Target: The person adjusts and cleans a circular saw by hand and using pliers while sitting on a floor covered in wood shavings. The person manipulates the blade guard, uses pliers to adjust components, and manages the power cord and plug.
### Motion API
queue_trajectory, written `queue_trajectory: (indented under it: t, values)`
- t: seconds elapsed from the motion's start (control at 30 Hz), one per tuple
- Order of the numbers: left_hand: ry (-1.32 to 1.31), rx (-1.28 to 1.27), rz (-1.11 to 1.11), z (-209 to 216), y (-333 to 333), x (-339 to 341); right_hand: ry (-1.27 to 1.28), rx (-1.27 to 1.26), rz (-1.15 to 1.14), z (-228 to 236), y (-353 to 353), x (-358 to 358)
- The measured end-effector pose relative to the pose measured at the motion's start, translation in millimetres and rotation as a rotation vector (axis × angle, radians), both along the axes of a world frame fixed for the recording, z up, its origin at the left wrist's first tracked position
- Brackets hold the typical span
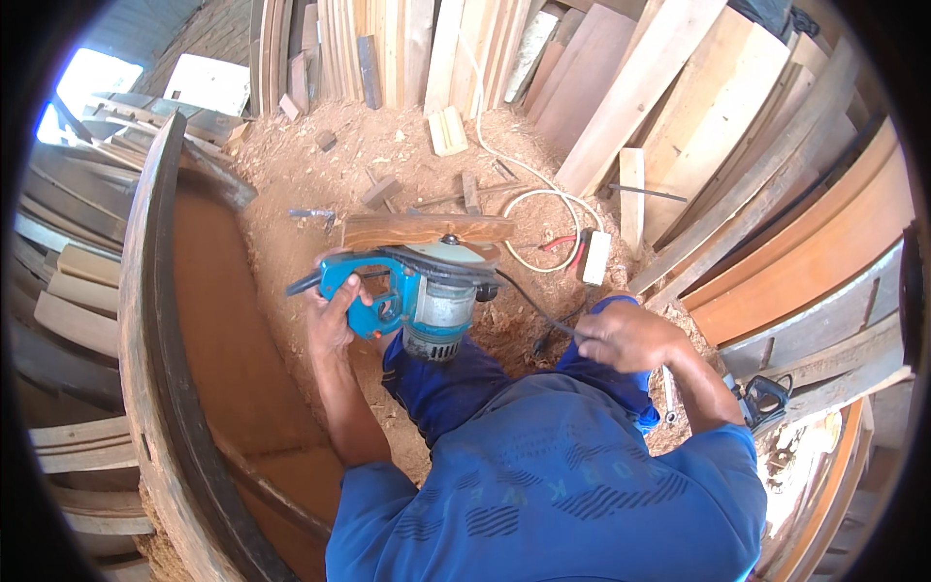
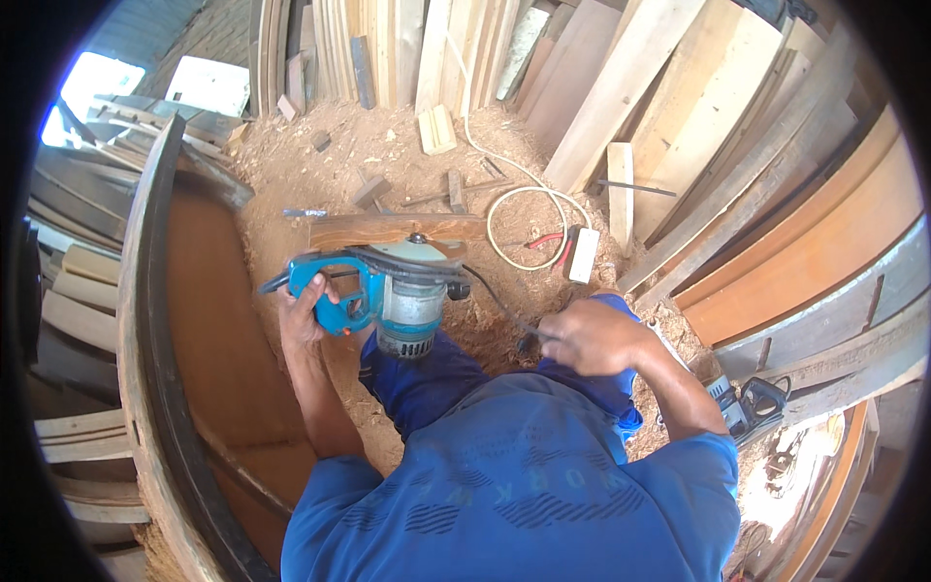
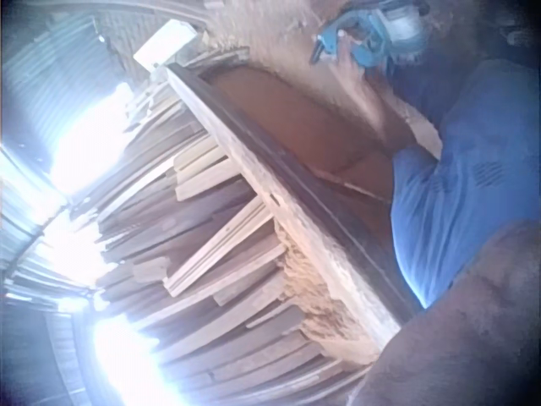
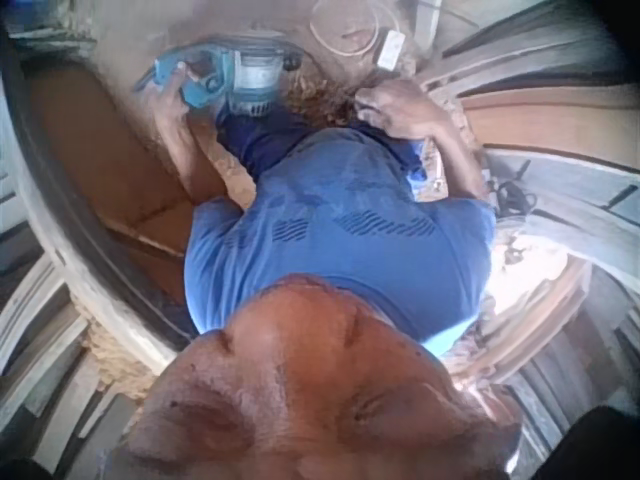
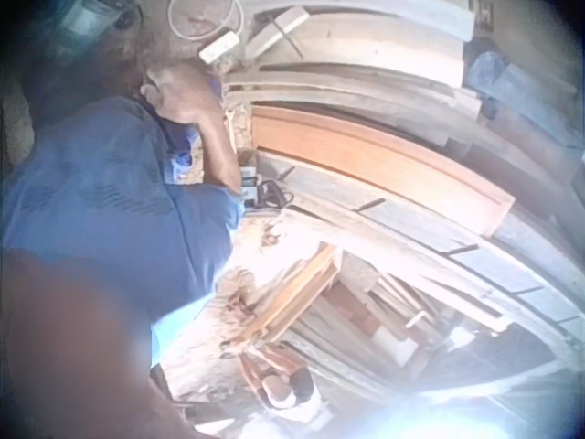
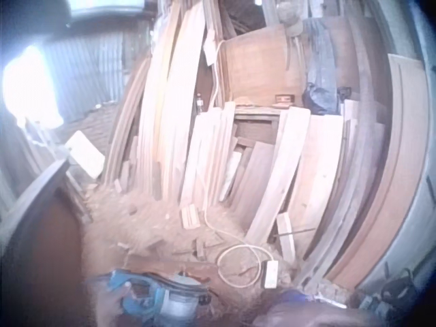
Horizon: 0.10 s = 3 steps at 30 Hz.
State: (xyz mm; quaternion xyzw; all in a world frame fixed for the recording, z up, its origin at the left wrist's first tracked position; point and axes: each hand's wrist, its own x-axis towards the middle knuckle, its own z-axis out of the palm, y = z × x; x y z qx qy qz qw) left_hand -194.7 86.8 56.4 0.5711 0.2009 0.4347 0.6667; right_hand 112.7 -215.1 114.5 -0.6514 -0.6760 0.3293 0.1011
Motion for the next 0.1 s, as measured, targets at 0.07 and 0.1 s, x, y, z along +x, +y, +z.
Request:
queue_trajectory:
  t: [0.07, 0.1]
  values:
    - [0.054, 0.006, 0.027, 4.1, -0.4, 14.1, -0.079, 0.025, 0.056, 30.6, 0.5, -15.4]
    - [0.082, 0.011, 0.04, 7.5, -0.2, 20.9, -0.16, 0.046, 0.118, 51.8, 3.3, -23.4]
